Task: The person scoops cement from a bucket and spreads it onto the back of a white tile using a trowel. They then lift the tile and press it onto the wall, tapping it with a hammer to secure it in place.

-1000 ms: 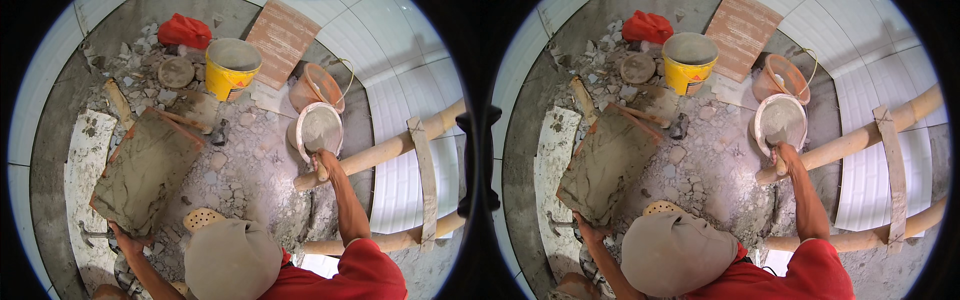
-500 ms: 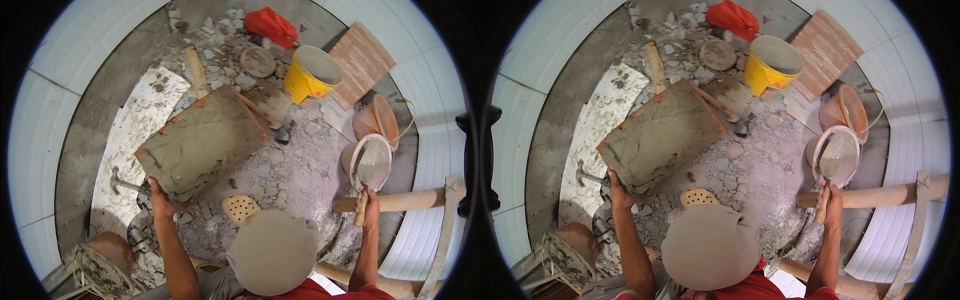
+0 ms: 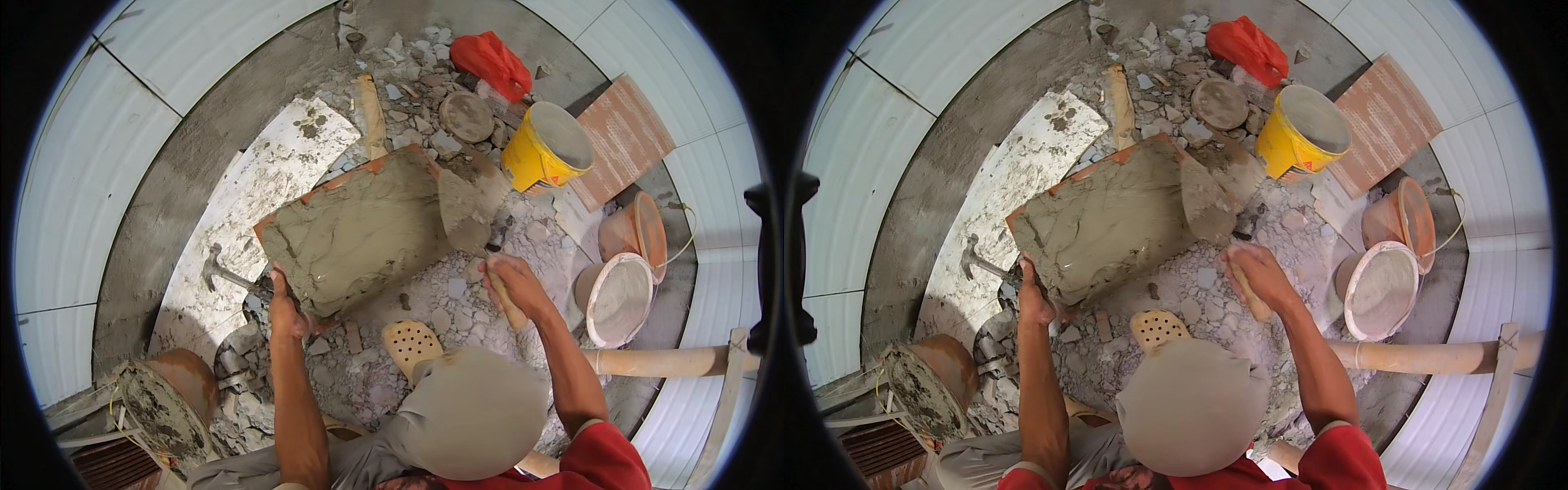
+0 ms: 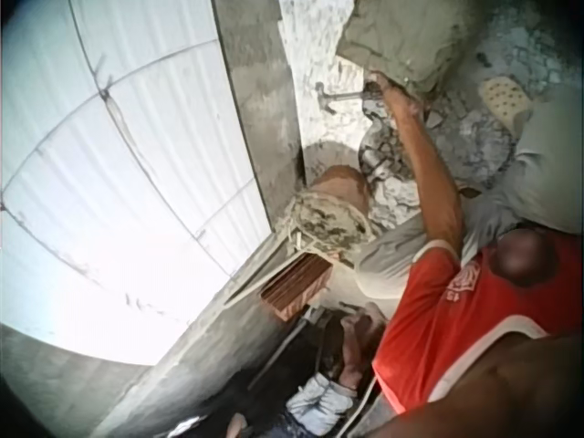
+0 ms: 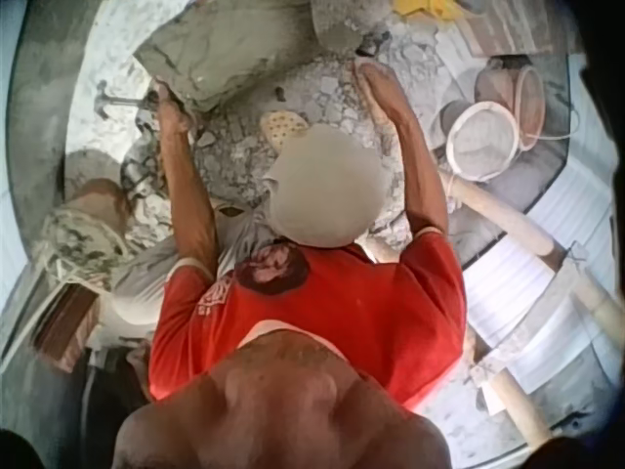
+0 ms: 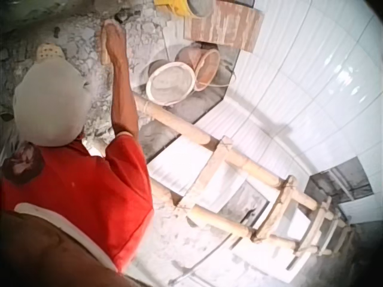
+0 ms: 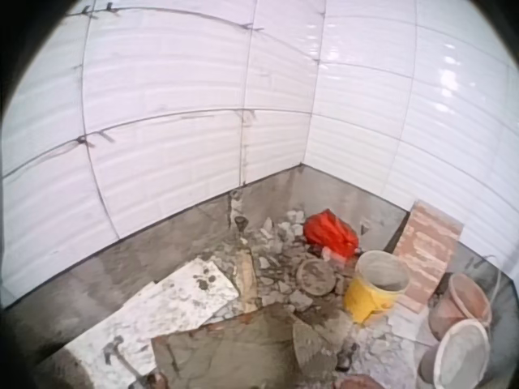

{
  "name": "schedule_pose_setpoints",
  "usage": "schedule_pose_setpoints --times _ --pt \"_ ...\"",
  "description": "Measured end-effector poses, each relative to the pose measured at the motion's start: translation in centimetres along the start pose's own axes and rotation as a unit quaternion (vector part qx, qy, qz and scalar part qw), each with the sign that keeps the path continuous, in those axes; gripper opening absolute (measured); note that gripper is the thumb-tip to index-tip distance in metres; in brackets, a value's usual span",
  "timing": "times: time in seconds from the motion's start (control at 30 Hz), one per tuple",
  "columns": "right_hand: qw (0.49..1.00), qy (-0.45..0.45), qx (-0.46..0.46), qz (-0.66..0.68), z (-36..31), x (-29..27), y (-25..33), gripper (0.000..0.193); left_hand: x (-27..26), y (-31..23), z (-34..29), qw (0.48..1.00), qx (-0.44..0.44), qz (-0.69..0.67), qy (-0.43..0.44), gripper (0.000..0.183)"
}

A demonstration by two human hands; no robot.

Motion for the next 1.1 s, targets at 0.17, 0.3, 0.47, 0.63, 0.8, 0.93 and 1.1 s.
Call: schedule_pose_setpoints --times 0.17,0.3,0.47,0.63,0.8,0.93,1.1 --pt "0.997 0.021 0.027 -0.073 3.8 1.2 2.1 0.032 -0.6 0.3 0.9 1.0 0.002 -0.018 0.015 0.064" --pt "0.993 0.022 0.047 -0.106 3.7 1.1 2.3 0.033 -1.1 0.4 1.5 0.998 0.036 -0.004 0.045 0.066" --pt "0.986 0.025 0.069 -0.147 2.9 0.6 2.2 0.033 -1.5 0.8 1.6 0.999 0.012 -0.031 0.04 0.068" --pt "0.976 0.048 0.014 -0.214 5.3 1.5 4.4 0.035 -1.6 0.8 2.0 0.999 0.018 -0.017 0.041 0.067" --pt "0.972 0.051 0.011 -0.23 6.3 2.0 5.5 0.035 -1.8 0.8 2.1 0.998 0.032 -0.021 0.04 0.067" --pt "0.974 0.016 0.008 -0.226 5.1 0.9 5.7 0.036 -1.9 0.7 2.0 0.999 0.038 -0.011 0.018 0.066" --pt "0.963 0.014 0.022 -0.269 5.3 -0.5 6.2 0.037 -1.7 0.8 1.9 1.0 0.019 -0.003 0.005 0.068"
Point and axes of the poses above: each hand's wrist, its own z-axis towards the middle knuckle, its own x-axis out of the palm, y = z × x, the point moved 5 cm from there along z, towards the middle knuckle, and after that the axes turned 3 degrees about y, right-handed, at the moved point
